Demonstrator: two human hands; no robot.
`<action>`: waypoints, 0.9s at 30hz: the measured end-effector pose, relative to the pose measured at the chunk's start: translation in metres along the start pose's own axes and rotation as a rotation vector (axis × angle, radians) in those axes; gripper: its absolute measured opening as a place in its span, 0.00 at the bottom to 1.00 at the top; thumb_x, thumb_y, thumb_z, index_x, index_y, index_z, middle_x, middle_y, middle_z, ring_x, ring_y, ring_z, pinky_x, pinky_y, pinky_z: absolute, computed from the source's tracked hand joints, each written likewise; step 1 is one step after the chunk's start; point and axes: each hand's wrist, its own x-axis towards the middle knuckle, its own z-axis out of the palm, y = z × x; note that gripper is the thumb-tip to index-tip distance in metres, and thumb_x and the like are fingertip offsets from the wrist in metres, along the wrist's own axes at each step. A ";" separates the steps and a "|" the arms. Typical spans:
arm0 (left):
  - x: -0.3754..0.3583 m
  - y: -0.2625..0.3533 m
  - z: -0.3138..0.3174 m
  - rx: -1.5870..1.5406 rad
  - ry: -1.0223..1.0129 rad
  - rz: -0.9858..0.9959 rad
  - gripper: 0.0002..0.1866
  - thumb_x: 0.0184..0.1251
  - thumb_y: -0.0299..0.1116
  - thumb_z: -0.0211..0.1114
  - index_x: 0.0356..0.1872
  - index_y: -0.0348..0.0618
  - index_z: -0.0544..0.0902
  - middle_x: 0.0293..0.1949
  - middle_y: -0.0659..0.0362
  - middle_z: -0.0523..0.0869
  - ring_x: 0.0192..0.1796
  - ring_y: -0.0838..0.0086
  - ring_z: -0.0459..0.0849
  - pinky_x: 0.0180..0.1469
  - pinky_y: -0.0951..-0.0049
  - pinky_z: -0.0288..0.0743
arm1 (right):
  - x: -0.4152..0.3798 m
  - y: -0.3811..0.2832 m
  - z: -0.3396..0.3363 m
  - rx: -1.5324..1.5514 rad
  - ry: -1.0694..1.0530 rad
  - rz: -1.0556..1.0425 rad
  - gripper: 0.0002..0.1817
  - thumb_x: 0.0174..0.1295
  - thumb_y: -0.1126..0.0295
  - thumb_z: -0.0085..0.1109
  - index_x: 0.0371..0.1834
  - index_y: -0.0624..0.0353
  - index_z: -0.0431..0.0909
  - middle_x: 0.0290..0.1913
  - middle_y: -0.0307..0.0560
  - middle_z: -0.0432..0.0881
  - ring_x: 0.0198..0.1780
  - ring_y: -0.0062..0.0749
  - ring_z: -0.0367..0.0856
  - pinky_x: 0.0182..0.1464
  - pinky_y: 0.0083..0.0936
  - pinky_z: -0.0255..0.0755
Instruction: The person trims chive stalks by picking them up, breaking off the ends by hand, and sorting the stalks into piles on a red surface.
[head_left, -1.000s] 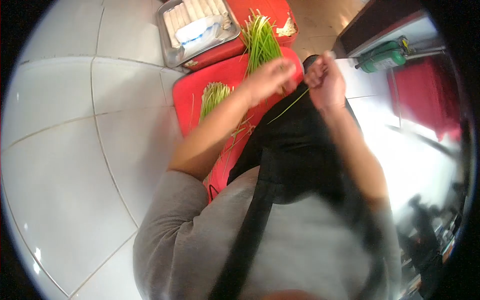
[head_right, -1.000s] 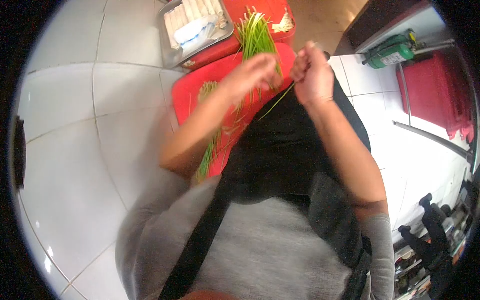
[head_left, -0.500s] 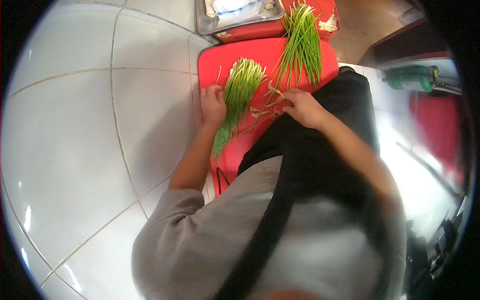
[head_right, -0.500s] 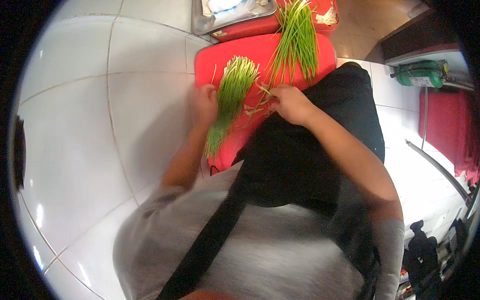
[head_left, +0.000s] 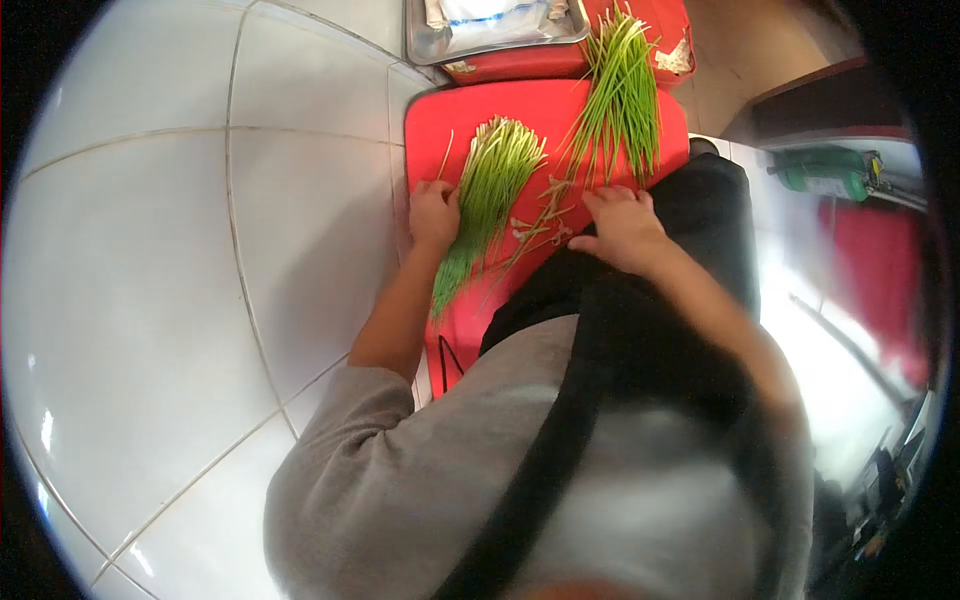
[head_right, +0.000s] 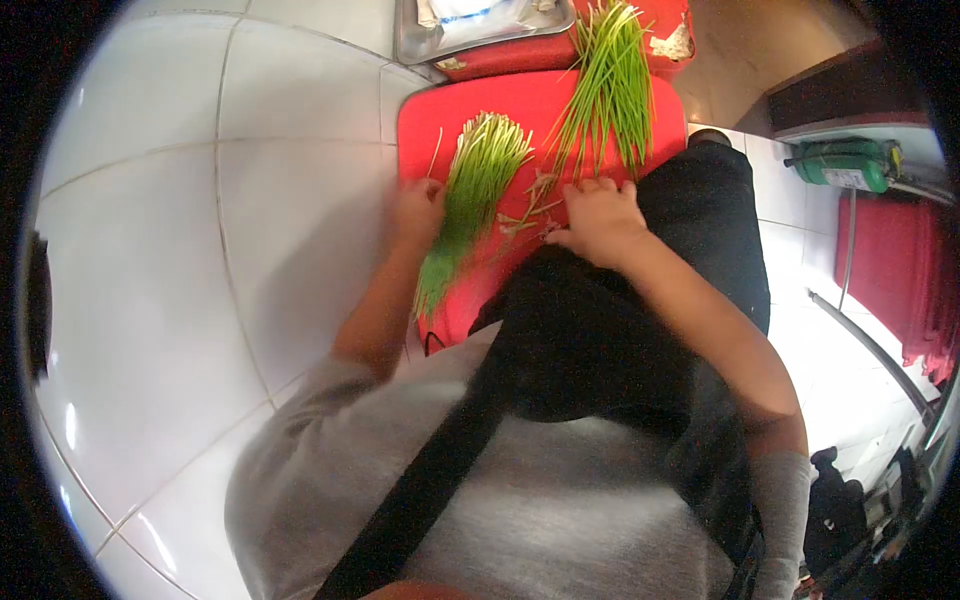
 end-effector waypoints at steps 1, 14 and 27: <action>0.000 -0.003 0.002 -0.005 0.002 0.005 0.06 0.53 0.32 0.63 0.29 0.42 0.79 0.31 0.50 0.77 0.38 0.56 0.77 0.41 0.60 0.71 | 0.002 0.006 -0.001 0.022 -0.054 0.035 0.22 0.54 0.55 0.58 0.46 0.57 0.74 0.42 0.51 0.79 0.45 0.41 0.78 0.52 0.36 0.67; 0.022 -0.020 -0.043 -0.611 -0.046 -0.120 0.05 0.58 0.24 0.60 0.36 0.39 0.77 0.33 0.54 0.83 0.29 0.74 0.81 0.32 0.75 0.75 | 0.003 0.013 -0.005 0.237 0.328 -0.222 0.09 0.51 0.66 0.60 0.34 0.55 0.79 0.35 0.50 0.80 0.39 0.45 0.79 0.42 0.36 0.72; -0.030 0.173 -0.073 -1.195 -0.642 0.078 0.06 0.63 0.23 0.55 0.39 0.39 0.69 0.36 0.50 0.82 0.34 0.71 0.82 0.38 0.75 0.76 | -0.013 0.008 -0.068 1.624 0.186 0.197 0.11 0.56 0.68 0.61 0.38 0.64 0.79 0.30 0.36 0.79 0.32 0.15 0.72 0.38 0.13 0.65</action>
